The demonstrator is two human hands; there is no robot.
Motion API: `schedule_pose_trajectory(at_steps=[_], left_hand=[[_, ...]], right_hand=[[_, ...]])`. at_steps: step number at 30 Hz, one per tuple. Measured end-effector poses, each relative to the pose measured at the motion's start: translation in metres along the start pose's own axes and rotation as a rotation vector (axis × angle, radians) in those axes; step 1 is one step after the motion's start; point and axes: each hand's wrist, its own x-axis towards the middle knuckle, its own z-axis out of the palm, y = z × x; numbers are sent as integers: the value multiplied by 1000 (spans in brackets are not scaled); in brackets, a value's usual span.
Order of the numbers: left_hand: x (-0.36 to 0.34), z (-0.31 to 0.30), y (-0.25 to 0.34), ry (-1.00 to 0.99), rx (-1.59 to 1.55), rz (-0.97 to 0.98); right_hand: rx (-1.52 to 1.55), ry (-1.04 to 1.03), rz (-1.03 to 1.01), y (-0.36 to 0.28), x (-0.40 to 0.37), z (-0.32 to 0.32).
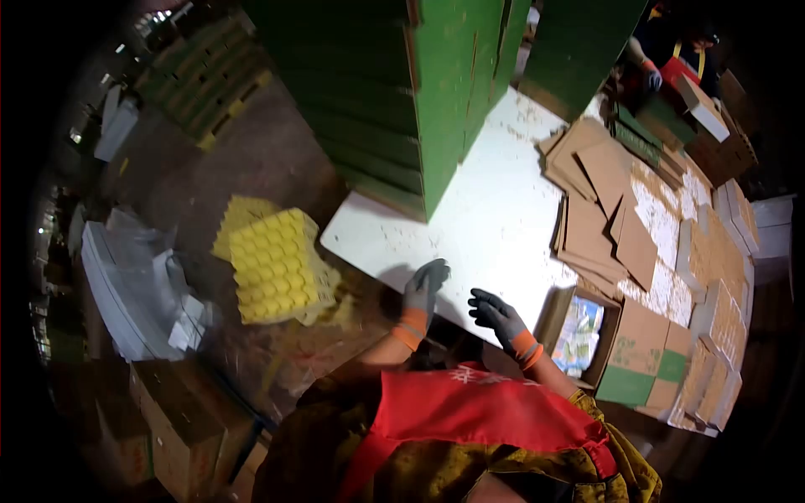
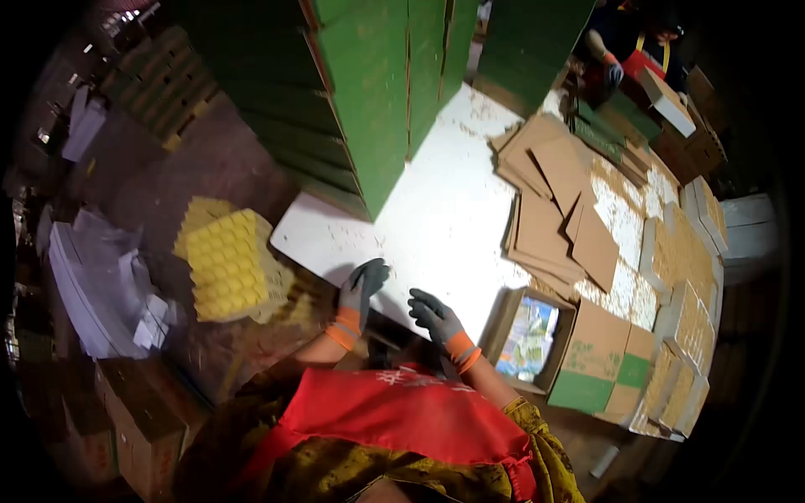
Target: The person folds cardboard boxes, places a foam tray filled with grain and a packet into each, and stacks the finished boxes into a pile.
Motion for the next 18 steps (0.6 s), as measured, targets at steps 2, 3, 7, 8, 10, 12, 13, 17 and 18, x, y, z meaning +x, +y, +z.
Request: schedule_pose_trajectory(at_steps=[2,3,7,8,10,12,13,17,18], left_hand=[[-40,26,-14,-82,30,-157],[-50,32,-28,-161,13,-130],[-75,67,-34,-273,28,-122],[-76,74,-39,-303,106,-16],[-87,96,-41,-358,272,111],[-102,137,-39,-421,338,153],[-110,161,-46,-446,320,170],[-170,265,-100,-565,399,114],[-181,295,-118,-584,412,118]], right_hand=[[47,62,16,6,-25,-5],[70,81,4,10,-37,-9],[46,118,-23,9,-83,-27],[60,125,-61,13,-93,-35],[-72,81,-145,11,-116,-58],[-164,108,-254,16,-151,-85],[-154,139,-307,20,-170,-102],[-343,360,-441,11,-265,-213],[-395,482,-464,21,-286,-258]])
